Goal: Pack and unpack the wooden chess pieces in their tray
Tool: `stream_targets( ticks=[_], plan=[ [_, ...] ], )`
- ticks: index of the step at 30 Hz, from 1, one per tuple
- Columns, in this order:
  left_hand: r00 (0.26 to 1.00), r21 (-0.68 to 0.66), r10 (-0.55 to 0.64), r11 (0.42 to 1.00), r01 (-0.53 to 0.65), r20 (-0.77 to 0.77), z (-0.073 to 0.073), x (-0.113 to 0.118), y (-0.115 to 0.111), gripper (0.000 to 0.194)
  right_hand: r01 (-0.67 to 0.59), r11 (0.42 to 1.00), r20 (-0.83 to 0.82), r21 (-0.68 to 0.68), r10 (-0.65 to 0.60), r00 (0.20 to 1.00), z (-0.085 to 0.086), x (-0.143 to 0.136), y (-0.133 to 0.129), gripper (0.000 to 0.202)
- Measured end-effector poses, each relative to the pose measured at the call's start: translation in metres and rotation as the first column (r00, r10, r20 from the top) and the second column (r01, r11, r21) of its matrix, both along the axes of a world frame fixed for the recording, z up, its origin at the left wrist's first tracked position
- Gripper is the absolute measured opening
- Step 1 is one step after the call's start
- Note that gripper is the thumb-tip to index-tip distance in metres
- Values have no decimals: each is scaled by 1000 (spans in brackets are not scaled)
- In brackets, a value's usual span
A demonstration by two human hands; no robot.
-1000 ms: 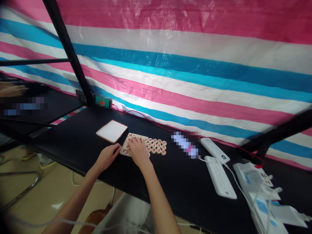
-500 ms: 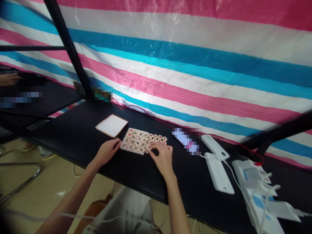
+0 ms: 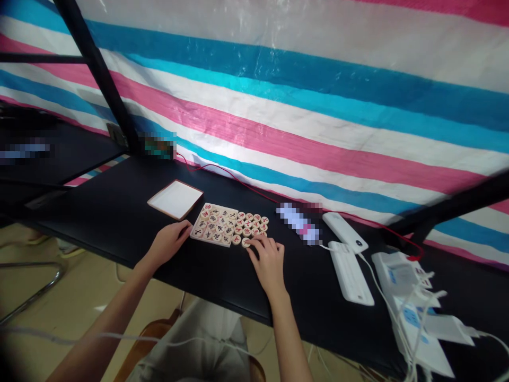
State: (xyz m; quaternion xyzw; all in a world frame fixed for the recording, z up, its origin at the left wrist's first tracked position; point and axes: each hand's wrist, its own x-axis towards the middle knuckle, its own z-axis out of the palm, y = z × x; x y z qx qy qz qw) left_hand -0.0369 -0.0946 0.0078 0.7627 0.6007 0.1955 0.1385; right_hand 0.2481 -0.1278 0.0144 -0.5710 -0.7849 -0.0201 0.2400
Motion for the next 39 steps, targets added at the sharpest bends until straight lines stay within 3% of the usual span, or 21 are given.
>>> stream_targets(
  ticks=[3,15,28,31,35,39],
  plan=[
    [1000,-15,4,1000,-4,-1,0,0,0,30,42,999,11,-7,-42,999,-2,4,-2,17],
    [1000,0,3,1000,-3,-17,0,0,0,29,-14,998,-33,-68,12,999,-3,3,-2,18],
    [999,-26,16,1000,-15,30,-2,0,0,27,27,999,-54,23,-25,998,2,0,-2,22],
    [999,-33,17,999,-15,39,-2,0,0,26,12,998,-77,59,-7,997,15,-17,9,23],
    [999,-20,10,1000,-9,46,-1,0,0,26,-167,985,21,49,166,986,32,-65,41,19],
    [999,-8,4,1000,-3,42,-1,1,-1,27,-265,963,169,39,255,952,27,-106,67,25]
  ],
)
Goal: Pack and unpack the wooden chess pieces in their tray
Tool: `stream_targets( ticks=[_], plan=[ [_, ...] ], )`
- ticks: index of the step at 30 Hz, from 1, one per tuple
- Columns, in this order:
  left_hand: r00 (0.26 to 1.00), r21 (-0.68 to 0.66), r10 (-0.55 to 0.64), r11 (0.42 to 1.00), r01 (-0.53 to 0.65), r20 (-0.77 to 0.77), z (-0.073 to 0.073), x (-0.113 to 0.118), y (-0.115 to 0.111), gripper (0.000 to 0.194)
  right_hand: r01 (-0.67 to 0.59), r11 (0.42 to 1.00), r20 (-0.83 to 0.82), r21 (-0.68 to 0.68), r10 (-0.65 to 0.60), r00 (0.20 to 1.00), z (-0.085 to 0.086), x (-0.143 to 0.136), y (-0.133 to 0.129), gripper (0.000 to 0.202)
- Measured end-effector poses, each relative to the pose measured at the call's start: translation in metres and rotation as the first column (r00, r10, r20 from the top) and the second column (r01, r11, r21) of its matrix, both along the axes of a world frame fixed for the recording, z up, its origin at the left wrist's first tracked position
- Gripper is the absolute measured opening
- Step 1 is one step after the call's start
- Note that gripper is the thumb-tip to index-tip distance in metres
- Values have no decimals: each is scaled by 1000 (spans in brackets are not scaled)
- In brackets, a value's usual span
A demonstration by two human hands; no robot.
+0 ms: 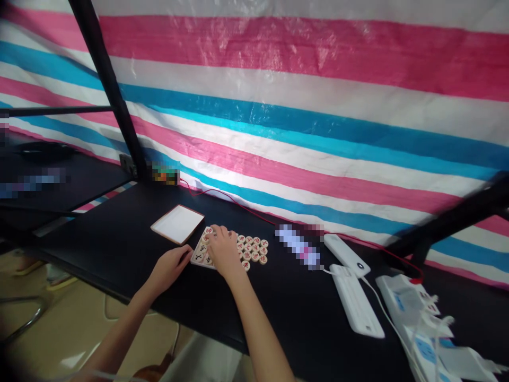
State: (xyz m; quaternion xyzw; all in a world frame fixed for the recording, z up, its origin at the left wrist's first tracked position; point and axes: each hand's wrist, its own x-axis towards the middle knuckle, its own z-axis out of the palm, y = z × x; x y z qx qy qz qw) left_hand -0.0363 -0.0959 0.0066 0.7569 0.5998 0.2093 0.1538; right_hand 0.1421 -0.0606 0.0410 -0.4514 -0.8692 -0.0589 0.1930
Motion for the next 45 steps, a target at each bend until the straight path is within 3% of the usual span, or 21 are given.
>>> stream_targets(
  ticks=[5,14,18,22,26,31,37,45],
  plan=[
    [1000,2,-11,1000,11,-11,1,-1,0,27,14,1000,27,15,-15,1000,-15,-7,1,19],
    [1000,-7,-8,1000,8,18,-2,-2,1,27,2,998,-12,-59,-3,1000,-14,-5,-6,12],
    [1000,-7,-18,1000,18,2,-3,-3,1,28,28,997,-114,-77,-37,993,-12,-2,-10,13],
    [1000,-3,-16,1000,16,-8,-3,-4,2,28,84,990,-309,-116,-116,944,-8,31,-28,16],
    [1000,-13,-19,1000,19,-16,-4,-4,3,28,281,948,-401,-148,-317,859,-14,86,-57,17],
    [999,-15,-9,1000,8,-34,-6,-4,3,30,394,909,-295,-138,-417,860,-30,121,-75,19],
    [998,-13,-2,1000,2,-64,-3,-3,3,31,417,908,-200,-51,-418,886,-33,118,-78,21],
    [998,-16,1,1000,-2,-67,-3,-2,3,30,380,917,-173,-124,-397,901,-34,120,-81,19]
  ],
)
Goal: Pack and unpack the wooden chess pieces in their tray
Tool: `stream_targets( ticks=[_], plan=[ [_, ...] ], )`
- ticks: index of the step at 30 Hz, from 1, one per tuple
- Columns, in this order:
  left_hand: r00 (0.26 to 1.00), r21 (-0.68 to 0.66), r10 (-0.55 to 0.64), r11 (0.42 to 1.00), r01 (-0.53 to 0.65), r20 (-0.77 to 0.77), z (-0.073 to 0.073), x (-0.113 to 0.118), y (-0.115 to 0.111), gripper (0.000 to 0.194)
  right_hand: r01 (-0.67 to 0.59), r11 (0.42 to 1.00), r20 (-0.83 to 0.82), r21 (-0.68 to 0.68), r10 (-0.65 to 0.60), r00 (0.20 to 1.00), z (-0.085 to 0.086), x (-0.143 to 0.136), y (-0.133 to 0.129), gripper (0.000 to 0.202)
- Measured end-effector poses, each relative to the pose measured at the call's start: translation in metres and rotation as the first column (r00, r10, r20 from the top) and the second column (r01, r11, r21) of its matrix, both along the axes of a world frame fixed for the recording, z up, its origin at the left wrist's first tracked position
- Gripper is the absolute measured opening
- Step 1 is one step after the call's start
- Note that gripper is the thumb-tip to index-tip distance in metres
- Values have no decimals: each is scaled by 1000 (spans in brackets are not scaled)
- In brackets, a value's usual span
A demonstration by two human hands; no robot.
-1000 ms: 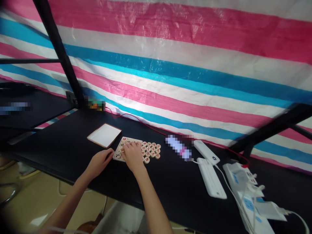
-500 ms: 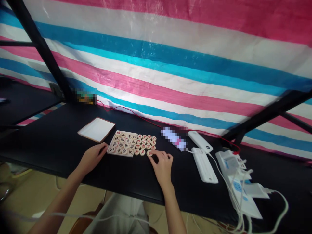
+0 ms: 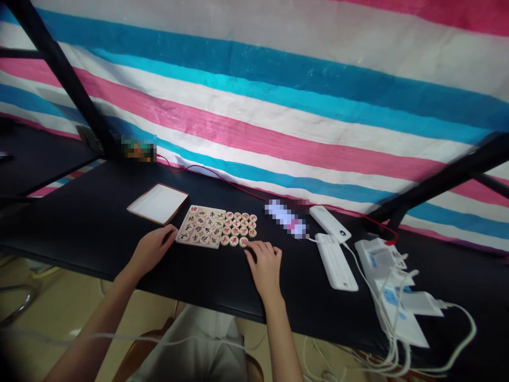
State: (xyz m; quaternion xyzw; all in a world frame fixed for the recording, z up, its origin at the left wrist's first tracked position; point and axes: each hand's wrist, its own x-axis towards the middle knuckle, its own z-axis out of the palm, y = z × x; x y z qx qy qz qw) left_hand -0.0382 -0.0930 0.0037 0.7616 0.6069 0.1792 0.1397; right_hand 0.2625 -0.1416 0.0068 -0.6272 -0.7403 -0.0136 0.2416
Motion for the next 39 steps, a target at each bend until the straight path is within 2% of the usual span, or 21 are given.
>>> stream_targets(
  ticks=[11,14,17,20,23,25,29,39],
  plan=[
    [1000,13,-1,1000,1,24,0,-1,0,30,-24,1000,0,19,24,1000,1,0,-2,22],
    [999,4,3,1000,-3,32,0,0,0,29,-10,998,-10,55,11,1000,7,-6,1,23],
    [1000,2,-2,1000,2,31,-1,0,0,29,-79,993,10,90,78,997,21,-32,21,26],
    [999,23,-3,1000,2,38,-1,0,-1,27,-240,968,86,79,233,969,32,-76,57,26],
    [999,39,-11,999,9,45,0,0,-2,27,-328,944,194,34,316,929,31,-117,90,22],
    [999,48,-13,999,11,43,1,0,-3,27,-309,951,256,8,296,920,26,-134,103,15],
    [998,63,-20,998,17,53,2,0,-4,26,-256,966,294,24,238,926,18,-145,110,14],
    [999,34,-23,999,22,46,4,-1,-4,28,-299,954,205,-7,294,933,18,-149,111,6]
  ],
)
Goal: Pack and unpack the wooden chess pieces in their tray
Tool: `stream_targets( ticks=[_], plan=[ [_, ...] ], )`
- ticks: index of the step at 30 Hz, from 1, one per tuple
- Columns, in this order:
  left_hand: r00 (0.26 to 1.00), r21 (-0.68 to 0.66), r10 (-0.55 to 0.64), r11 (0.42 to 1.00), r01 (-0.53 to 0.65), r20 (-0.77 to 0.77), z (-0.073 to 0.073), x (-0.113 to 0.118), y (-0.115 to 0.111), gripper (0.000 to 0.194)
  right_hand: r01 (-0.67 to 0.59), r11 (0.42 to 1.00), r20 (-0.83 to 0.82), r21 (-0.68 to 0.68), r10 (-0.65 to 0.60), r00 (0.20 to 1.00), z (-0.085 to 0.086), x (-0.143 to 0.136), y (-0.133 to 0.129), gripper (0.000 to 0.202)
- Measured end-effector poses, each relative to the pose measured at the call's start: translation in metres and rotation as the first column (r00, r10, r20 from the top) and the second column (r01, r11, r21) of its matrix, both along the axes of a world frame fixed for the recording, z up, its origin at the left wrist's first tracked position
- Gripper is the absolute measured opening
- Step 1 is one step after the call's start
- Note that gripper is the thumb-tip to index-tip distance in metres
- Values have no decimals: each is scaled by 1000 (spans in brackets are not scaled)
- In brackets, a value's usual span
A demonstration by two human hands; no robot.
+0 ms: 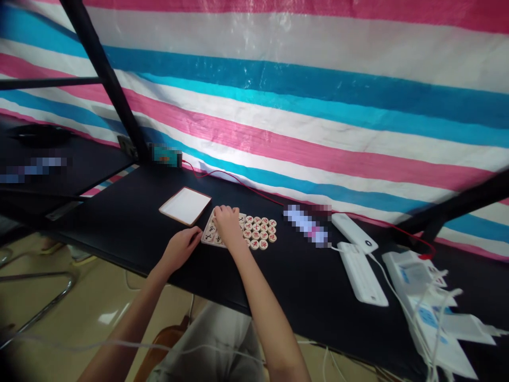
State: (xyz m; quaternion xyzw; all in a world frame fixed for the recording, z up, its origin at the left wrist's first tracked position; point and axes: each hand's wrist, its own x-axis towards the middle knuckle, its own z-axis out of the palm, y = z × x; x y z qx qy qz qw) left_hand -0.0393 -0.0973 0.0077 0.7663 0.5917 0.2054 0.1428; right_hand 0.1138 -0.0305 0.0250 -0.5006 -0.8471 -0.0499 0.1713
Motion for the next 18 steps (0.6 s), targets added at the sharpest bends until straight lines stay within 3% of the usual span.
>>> stream_targets(
  ticks=[5,9,14,18],
  plan=[
    [1000,-9,-5,1000,5,-6,2,0,0,30,41,999,-216,-6,-41,976,11,23,-20,9],
    [1000,1,-16,1000,16,13,0,0,0,30,144,989,-387,17,-127,913,14,77,-59,14],
    [1000,2,-14,1000,14,-1,-3,-1,2,29,236,970,-492,-55,-232,839,-12,145,-97,19],
    [1000,-26,-4,1000,4,-4,-4,-2,3,30,269,961,-423,-61,-269,865,-29,157,-109,19]
  ],
)
